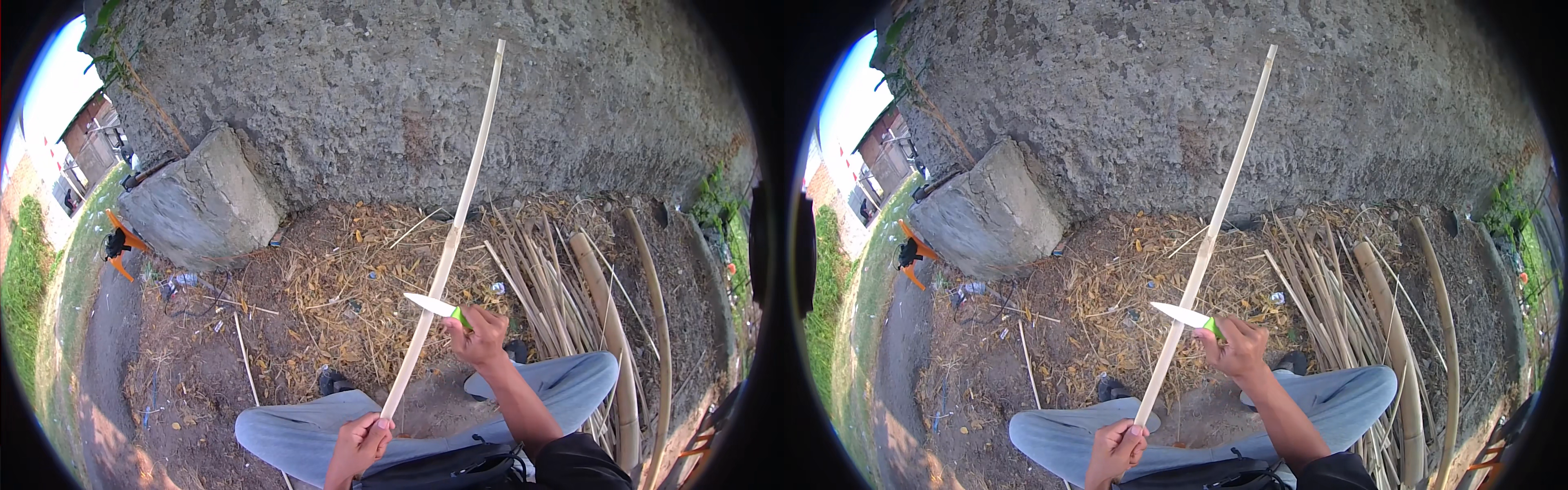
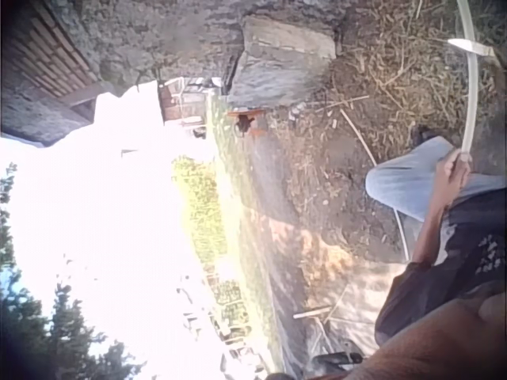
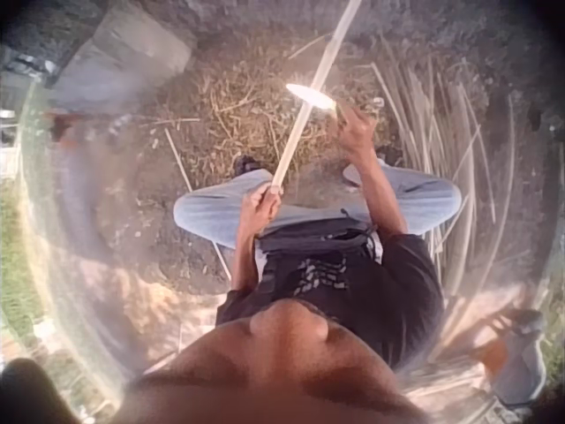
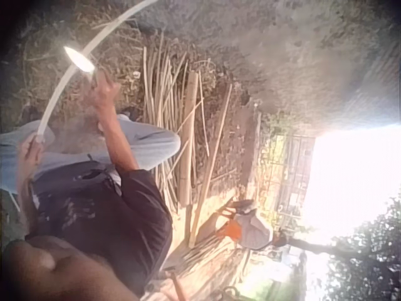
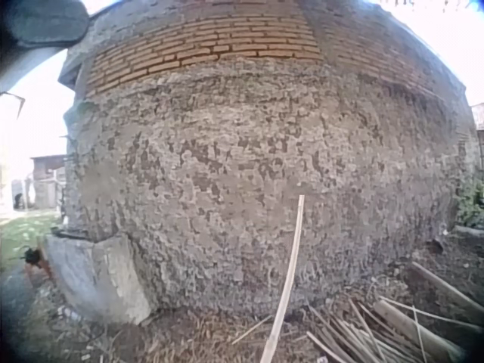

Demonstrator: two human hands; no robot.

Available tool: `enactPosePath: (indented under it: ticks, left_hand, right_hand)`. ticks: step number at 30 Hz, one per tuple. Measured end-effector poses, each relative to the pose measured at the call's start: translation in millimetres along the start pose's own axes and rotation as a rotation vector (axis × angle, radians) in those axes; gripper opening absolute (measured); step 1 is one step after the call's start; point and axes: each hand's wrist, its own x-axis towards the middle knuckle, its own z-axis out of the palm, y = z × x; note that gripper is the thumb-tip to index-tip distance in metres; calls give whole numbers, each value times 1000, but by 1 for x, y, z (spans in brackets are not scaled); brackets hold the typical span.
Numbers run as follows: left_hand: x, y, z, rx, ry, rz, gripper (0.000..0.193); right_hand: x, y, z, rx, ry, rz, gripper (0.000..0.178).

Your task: The person scrapes and shaves a long bamboo strip using a knife.

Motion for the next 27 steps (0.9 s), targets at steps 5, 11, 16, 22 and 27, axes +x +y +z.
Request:
enactPosePath:
  ticks: [5,11,16,22,27]
  left_hand:
    - [-6,-10,-9,57,-29,-2,22]
    - [-10,-18,-12,16,-36,-8,22]
    - [-26,-11,-5,239,11,58,26]
    - [-7,-20,-6,69,14,29,23]
    - [18,-8,4,14,-6,180,30]
  right_hand:
    - [21,24,3,-17,81,113,25]
    - [33,37,0,-96,110,-43,27]
    - [58,81,-15,126,231,683,46]
    - [35,51,-26,532,181,926,51]
    - [-3,-14,-27,330,-35,533,35]
